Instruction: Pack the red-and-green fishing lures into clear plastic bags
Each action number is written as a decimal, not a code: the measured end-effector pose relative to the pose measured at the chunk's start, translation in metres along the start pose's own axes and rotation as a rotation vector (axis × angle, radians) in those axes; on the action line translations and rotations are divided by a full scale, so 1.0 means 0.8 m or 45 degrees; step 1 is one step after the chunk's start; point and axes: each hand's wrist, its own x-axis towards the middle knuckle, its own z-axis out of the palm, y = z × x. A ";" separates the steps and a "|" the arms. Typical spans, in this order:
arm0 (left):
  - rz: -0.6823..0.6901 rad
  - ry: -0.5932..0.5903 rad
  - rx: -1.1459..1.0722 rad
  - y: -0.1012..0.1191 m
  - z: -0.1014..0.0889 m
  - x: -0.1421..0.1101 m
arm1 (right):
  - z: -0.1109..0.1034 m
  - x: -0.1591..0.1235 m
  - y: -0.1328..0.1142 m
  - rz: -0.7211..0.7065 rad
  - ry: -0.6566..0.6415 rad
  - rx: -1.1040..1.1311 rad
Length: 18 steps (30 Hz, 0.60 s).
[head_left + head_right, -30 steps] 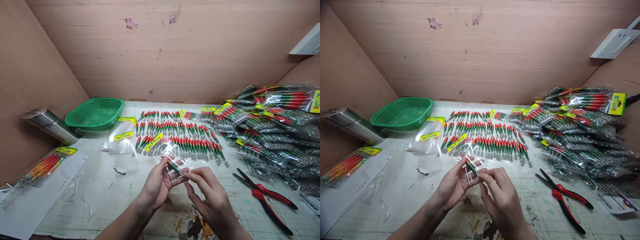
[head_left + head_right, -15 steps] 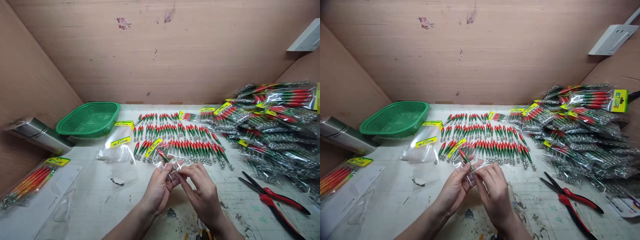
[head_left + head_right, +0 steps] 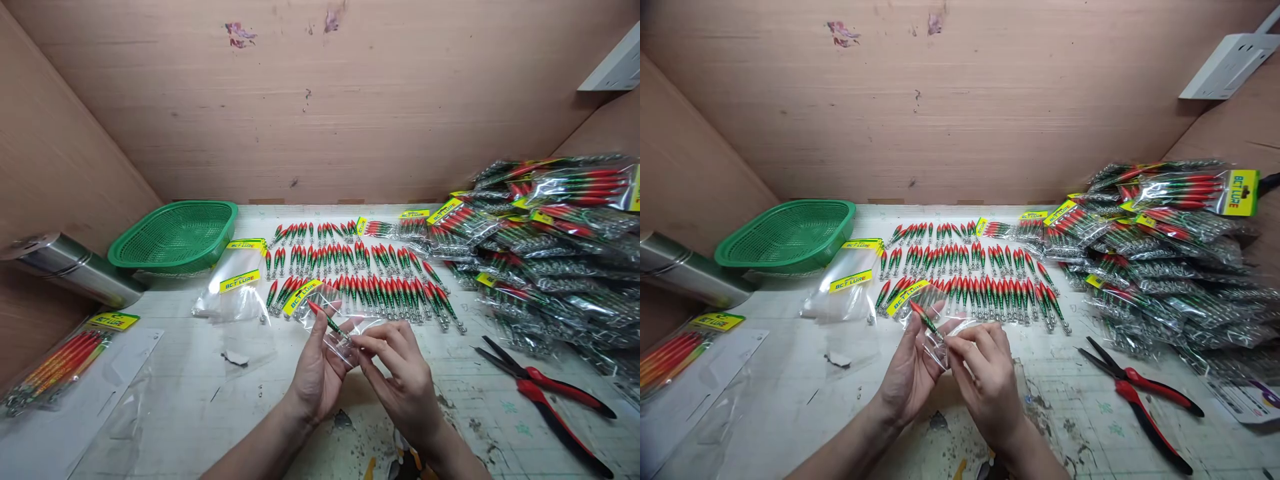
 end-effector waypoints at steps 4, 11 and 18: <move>-0.027 0.085 -0.031 0.001 -0.001 0.005 | -0.018 -0.002 0.001 -0.131 -0.077 -0.026; -0.029 0.165 -0.061 0.010 0.005 0.006 | -0.119 -0.038 0.121 0.172 -0.044 -0.799; -0.100 0.122 -0.074 0.002 0.008 -0.001 | -0.139 -0.059 0.186 0.207 -0.254 -0.868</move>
